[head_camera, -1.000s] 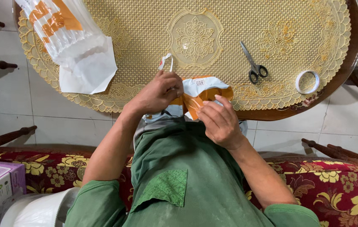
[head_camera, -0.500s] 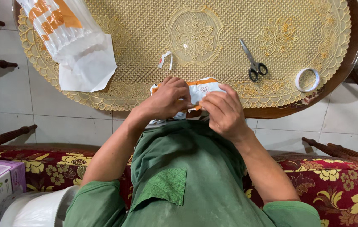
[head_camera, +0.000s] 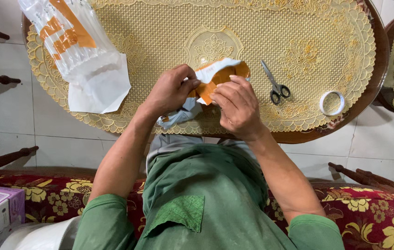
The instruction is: The person wraps a small white package with orange adhesive tape on a table. They smooth the tape, use scissors to cut excess tape, and fold the package edges to secure it.
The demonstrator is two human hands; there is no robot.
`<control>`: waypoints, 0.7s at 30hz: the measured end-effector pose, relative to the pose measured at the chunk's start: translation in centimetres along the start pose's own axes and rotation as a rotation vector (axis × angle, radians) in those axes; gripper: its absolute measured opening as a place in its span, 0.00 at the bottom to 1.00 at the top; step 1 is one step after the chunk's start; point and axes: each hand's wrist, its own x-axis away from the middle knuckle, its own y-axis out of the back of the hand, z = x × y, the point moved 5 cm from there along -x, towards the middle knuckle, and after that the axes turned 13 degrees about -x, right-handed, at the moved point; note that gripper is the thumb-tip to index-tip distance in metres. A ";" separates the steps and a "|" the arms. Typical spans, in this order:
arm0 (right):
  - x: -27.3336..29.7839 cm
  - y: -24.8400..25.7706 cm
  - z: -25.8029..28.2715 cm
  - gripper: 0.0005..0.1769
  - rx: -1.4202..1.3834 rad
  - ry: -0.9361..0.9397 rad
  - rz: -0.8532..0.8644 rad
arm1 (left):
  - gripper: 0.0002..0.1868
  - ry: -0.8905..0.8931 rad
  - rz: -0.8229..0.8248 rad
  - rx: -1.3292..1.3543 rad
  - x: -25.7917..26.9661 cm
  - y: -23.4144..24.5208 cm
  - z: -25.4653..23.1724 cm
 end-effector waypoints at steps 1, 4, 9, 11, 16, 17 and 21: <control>0.1 -0.2 -0.1 0.17 0.009 0.010 -0.003 | 0.08 -0.014 -0.034 -0.014 -0.2 0.1 0.1; 0.7 -0.7 -0.2 0.17 0.015 -0.003 0.013 | 0.08 -0.096 -0.148 -0.090 -0.1 0.1 0.1; 2.2 -1.0 -0.4 0.17 0.025 -0.014 0.031 | 0.08 -0.110 -0.227 -0.148 0.2 -1.4 -0.1; 2.7 -1.2 -0.6 0.17 0.036 -0.013 0.043 | 0.08 -0.115 -0.261 -0.134 0.0 -1.6 -0.1; 3.9 -1.6 -0.8 0.16 0.042 -0.006 0.085 | 0.08 0.001 -0.251 -0.045 0.4 -2.2 1.6; 4.1 -1.6 -0.8 0.15 0.047 0.002 0.077 | 0.08 0.010 -0.250 -0.049 0.5 -2.4 1.8; 4.7 -1.0 0.3 0.11 0.016 0.039 0.033 | 0.09 0.154 -0.293 -0.166 -0.7 -2.3 4.3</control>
